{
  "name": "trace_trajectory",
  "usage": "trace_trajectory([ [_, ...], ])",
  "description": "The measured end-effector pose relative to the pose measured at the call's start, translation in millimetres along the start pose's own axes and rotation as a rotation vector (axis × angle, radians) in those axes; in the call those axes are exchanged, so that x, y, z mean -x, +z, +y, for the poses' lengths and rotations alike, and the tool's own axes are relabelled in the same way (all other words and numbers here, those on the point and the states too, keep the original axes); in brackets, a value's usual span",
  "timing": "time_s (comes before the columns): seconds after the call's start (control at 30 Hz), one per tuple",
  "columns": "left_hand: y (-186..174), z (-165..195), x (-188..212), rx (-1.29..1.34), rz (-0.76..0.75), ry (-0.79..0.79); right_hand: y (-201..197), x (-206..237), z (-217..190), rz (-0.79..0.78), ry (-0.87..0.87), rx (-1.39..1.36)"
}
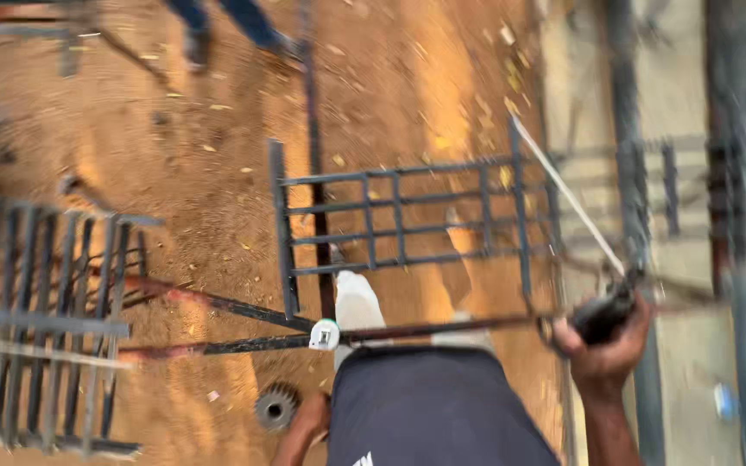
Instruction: The person measures sections of a metal frame using a tape measure and performs spot welding on the joints using a welding rod.
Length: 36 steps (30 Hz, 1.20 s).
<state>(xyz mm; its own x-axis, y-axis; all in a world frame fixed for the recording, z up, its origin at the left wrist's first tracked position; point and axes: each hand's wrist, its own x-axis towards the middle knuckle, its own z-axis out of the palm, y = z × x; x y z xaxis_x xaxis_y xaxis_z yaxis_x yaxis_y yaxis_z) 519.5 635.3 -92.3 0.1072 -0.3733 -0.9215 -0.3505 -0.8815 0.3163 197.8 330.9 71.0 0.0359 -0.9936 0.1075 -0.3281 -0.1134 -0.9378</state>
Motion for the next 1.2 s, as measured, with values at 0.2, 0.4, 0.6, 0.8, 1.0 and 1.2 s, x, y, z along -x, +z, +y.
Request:
trace_trajectory([
  [0.2, -1.0, 20.6, -0.5, -0.427, 0.099, 0.150, -21.5, 1.2, -18.5, 0.113, 0.115, -0.013],
  [0.4, 36.3, 147.2, 52.6, -0.446, 0.234, 0.149, -85.1, 0.8, 7.4, 0.054, 0.156, -0.108],
  [0.6, 94.7, 285.1, 95.9, -0.331, 0.336, 0.517, -176.7, 32.0, 26.5, 0.143, 0.063, -0.187],
  [0.8, 151.5, 359.9, 105.9, -0.302, 0.060, 0.849, -208.9, 52.8, 41.5, 0.239, 0.061, -0.539],
  [1.0, 166.3, 386.8, 112.5, -0.014, -0.492, 1.162, -177.7, 63.0, 1.7, 0.193, 0.053, -0.385],
  [1.2, 120.9, 371.7, 85.9, 0.502, -0.828, 0.992, -123.4, 39.9, -52.9, 0.101, -0.003, 0.104],
])
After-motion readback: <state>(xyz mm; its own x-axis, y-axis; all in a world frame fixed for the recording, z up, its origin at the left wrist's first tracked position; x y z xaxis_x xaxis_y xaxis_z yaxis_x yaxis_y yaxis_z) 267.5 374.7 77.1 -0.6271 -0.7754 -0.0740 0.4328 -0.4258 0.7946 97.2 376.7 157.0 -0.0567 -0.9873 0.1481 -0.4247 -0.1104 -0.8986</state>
